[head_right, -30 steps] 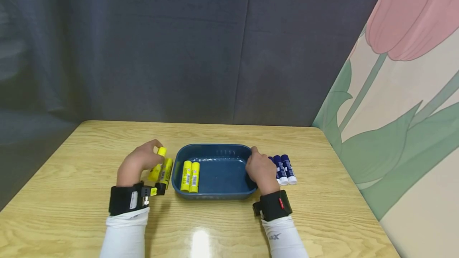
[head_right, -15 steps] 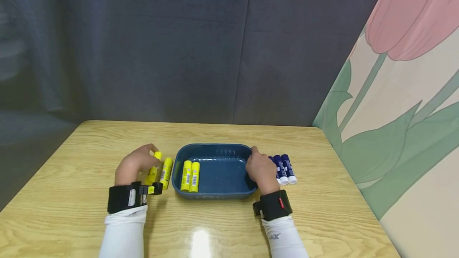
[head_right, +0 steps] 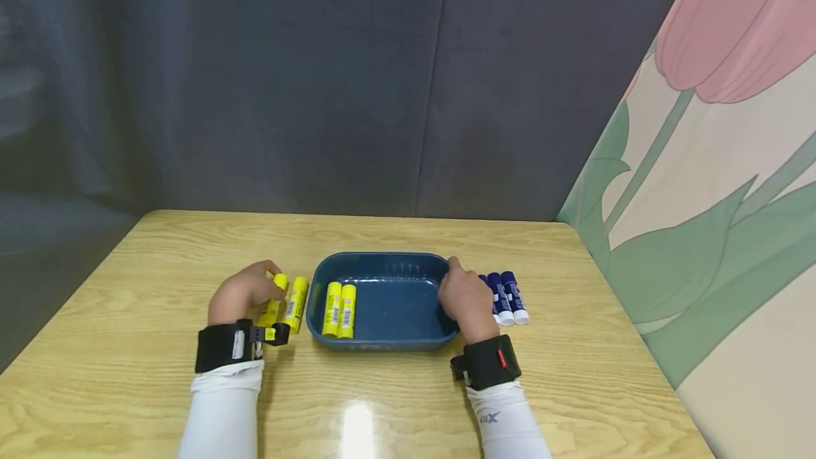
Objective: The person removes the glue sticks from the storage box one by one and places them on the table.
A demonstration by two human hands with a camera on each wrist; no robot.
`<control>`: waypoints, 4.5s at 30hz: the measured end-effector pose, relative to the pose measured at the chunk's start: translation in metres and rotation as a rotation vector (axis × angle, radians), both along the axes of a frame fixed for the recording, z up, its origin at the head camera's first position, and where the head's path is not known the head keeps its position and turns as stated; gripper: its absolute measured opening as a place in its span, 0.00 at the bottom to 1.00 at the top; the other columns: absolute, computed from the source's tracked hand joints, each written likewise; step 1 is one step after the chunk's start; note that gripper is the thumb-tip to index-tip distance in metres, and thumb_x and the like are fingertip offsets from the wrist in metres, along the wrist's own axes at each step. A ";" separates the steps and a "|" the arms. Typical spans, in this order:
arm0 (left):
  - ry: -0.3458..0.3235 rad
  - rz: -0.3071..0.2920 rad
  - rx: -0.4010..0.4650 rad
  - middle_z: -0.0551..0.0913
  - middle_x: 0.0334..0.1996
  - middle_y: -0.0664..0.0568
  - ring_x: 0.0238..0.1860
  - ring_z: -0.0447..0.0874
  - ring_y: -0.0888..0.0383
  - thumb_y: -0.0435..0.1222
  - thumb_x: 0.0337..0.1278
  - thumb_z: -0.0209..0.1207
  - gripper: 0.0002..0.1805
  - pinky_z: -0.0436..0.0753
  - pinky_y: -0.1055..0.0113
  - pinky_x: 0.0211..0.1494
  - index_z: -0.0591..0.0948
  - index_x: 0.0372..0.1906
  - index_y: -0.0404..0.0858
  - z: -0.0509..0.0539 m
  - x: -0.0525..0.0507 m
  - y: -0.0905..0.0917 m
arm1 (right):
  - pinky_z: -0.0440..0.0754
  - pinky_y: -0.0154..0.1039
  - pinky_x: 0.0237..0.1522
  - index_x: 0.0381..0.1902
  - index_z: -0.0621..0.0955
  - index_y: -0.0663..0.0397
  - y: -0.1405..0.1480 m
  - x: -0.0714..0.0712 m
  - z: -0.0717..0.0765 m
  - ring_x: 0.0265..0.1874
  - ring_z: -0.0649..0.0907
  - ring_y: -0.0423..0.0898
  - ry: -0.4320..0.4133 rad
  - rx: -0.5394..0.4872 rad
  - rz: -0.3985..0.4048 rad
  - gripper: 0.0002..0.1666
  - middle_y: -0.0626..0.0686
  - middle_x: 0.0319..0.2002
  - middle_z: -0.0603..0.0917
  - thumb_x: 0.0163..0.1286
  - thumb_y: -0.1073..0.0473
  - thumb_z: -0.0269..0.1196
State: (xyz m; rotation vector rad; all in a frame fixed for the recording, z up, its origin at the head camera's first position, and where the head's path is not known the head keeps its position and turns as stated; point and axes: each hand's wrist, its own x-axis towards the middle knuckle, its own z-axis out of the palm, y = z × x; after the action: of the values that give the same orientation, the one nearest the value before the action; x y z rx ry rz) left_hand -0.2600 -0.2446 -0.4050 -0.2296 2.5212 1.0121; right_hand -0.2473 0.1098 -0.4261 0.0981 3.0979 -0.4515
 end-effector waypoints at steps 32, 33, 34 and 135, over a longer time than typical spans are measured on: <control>0.026 -0.035 -0.017 0.73 0.62 0.31 0.58 0.74 0.39 0.29 0.66 0.50 0.26 0.73 0.42 0.63 0.68 0.68 0.28 -0.003 -0.002 0.005 | 0.80 0.53 0.28 0.69 0.68 0.63 0.001 0.000 -0.001 0.31 0.82 0.57 -0.006 0.013 0.004 0.26 0.71 0.45 0.83 0.78 0.57 0.47; 0.031 -0.038 -0.023 0.73 0.62 0.31 0.58 0.74 0.39 0.29 0.66 0.51 0.26 0.73 0.42 0.63 0.68 0.68 0.27 -0.003 -0.002 0.005 | 0.79 0.53 0.28 0.69 0.68 0.64 0.001 0.000 -0.001 0.31 0.82 0.57 -0.007 0.012 0.004 0.26 0.71 0.45 0.83 0.78 0.57 0.47; 0.033 -0.039 -0.023 0.73 0.62 0.30 0.58 0.74 0.39 0.29 0.66 0.51 0.26 0.73 0.42 0.63 0.69 0.67 0.27 -0.002 -0.001 0.005 | 0.79 0.53 0.28 0.69 0.68 0.64 0.001 0.000 -0.001 0.31 0.82 0.57 -0.008 0.012 0.004 0.26 0.71 0.45 0.83 0.78 0.57 0.47; 0.157 -0.234 -0.351 0.78 0.24 0.47 0.28 0.78 0.52 0.43 0.67 0.61 0.14 0.77 0.57 0.37 0.83 0.41 0.34 0.029 0.020 0.115 | 0.82 0.60 0.38 0.70 0.67 0.63 -0.002 -0.002 -0.002 0.41 0.84 0.62 -0.008 -0.003 -0.015 0.27 0.71 0.53 0.81 0.79 0.56 0.47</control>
State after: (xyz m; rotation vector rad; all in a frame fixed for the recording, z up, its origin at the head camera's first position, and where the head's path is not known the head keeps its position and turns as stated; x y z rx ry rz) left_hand -0.2402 -0.1293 -0.3760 0.0484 2.7764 0.5116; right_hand -0.2497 0.1082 -0.4278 0.1233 3.0904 -0.4542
